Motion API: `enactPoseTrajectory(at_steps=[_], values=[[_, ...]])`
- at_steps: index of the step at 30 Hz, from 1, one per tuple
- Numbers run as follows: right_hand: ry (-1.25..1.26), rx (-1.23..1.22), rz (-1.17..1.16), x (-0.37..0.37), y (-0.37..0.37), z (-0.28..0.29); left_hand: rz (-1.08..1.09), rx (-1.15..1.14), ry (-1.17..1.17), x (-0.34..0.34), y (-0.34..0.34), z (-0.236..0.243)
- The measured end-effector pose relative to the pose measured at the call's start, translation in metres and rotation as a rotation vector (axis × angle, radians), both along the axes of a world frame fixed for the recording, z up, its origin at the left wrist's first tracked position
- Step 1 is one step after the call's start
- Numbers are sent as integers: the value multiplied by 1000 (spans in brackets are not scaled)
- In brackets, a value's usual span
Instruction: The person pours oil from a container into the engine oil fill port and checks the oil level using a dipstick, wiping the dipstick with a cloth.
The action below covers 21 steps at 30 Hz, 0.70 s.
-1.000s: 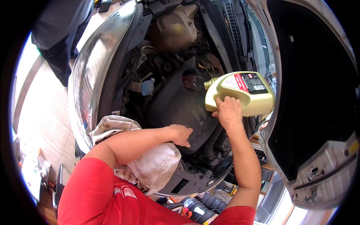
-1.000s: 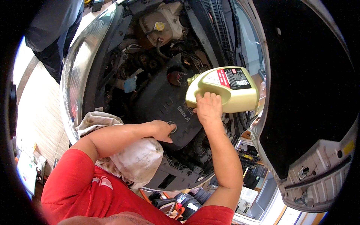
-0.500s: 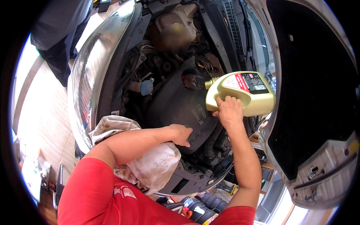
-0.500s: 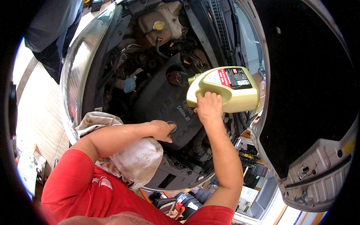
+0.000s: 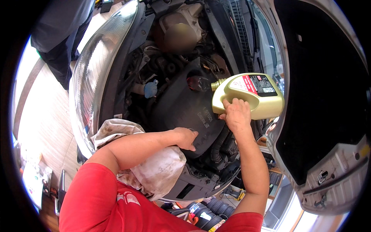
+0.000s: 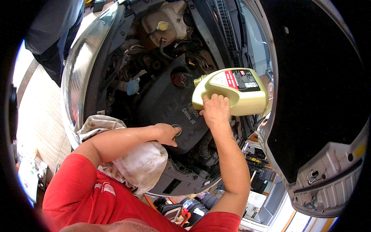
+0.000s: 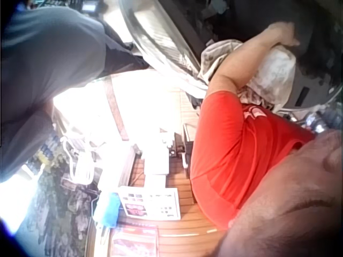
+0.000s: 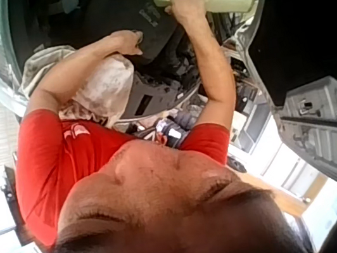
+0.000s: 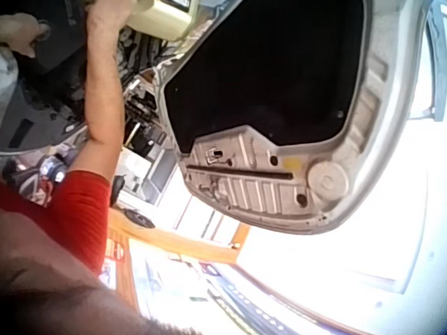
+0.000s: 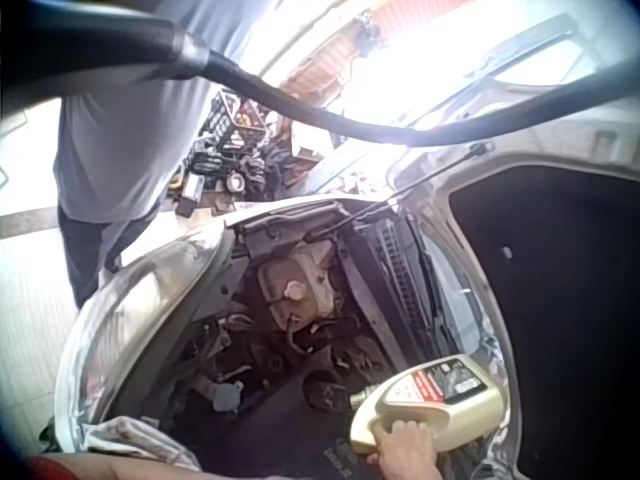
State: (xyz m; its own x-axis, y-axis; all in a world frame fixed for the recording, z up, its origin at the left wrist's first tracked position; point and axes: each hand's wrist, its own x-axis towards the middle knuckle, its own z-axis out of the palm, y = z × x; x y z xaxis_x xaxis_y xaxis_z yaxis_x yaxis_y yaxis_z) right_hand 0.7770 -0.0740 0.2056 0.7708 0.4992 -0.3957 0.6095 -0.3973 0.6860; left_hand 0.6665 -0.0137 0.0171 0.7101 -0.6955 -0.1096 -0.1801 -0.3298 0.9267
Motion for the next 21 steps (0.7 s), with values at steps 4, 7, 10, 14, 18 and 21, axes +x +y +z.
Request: enactPoseTrajectory(at_steps=[4,7,10,14,18,21], values=[[6,22,-13,0,-3,0,-10,19,46,0,7,11],[12,31,-16,0,-3,-1,-13,15,50,0,7,11],[11,29,-17,1,-3,-1,-10,15,49,0,6,10],[13,22,-18,1,-3,-2,-2,10,49,-1,7,11],[12,12,-18,1,-1,-2,-9,10,58,0,8,12],[18,6,-18,1,0,-2,-6,7,57,0,9,13]])
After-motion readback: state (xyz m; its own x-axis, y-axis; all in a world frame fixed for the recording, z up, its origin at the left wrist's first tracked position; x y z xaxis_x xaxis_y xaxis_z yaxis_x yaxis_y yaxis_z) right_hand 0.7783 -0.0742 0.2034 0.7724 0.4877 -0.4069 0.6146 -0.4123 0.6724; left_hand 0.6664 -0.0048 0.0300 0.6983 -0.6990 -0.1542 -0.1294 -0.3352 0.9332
